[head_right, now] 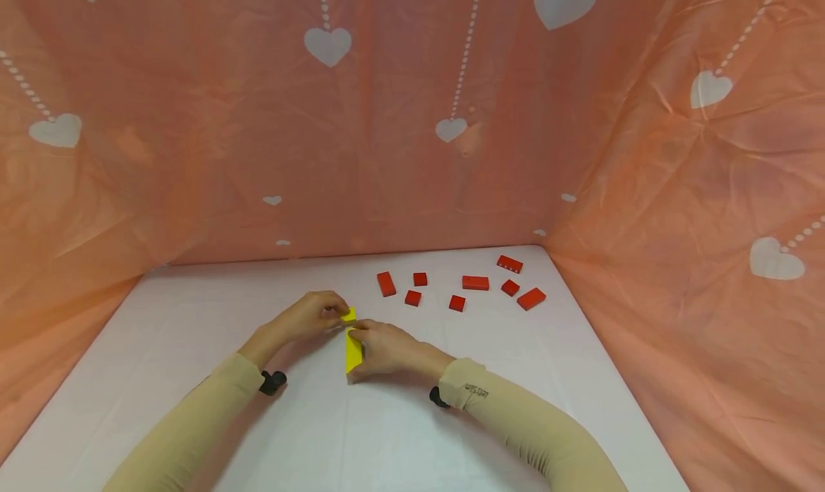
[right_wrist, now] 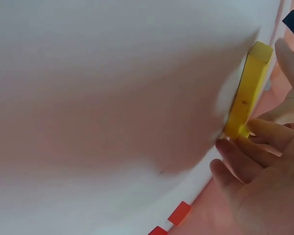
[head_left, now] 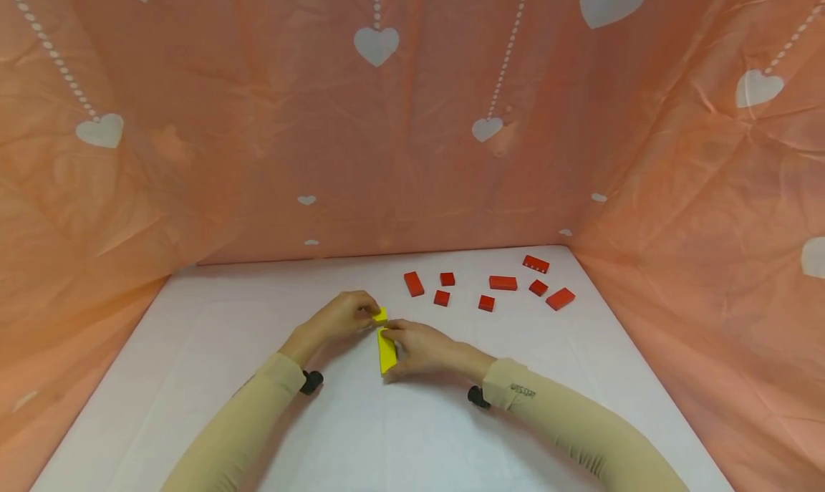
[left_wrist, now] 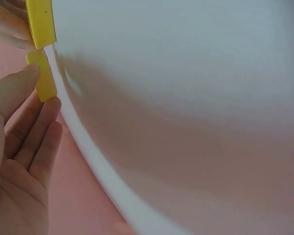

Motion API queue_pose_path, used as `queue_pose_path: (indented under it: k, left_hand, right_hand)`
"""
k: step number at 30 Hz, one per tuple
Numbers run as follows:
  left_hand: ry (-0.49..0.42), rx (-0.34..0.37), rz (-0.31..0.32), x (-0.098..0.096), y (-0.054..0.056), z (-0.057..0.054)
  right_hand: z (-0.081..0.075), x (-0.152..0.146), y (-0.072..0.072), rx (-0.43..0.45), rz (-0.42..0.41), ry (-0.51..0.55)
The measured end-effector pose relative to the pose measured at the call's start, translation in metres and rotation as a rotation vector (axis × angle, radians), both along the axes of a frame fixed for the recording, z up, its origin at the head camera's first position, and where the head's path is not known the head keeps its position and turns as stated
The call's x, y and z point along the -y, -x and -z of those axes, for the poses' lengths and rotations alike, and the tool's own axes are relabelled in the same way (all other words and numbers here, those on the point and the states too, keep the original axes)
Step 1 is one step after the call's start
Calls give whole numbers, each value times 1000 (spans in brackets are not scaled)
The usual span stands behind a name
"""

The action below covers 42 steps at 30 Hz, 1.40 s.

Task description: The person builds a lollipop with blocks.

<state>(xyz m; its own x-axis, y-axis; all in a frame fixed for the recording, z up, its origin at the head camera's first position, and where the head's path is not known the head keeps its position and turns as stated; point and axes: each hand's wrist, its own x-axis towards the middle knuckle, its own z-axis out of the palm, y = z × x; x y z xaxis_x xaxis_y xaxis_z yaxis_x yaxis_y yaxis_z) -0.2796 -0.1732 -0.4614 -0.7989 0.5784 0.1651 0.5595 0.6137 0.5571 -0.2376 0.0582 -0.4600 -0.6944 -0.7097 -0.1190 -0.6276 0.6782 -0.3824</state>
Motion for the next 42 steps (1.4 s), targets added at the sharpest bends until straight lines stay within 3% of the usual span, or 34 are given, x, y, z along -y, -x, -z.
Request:
queue_pose_path:
  k: [7, 22, 33, 39, 42]
  left_hand:
    - [20, 55, -31, -2, -2, 2]
    - [49, 109, -36, -8, 2, 2]
    - [38, 120, -31, -11, 3, 6]
    - [38, 75, 3, -10, 3, 5]
    - [43, 87, -6, -10, 2, 5]
  right_hand:
    - [3, -10, -5, -13, 43, 45]
    - [4, -11, -11, -14, 91, 49]
    - [5, -8, -13, -34, 111, 29]
    - [6, -8, -13, -49, 103, 31]
    - [6, -8, -14, -50, 105, 28]
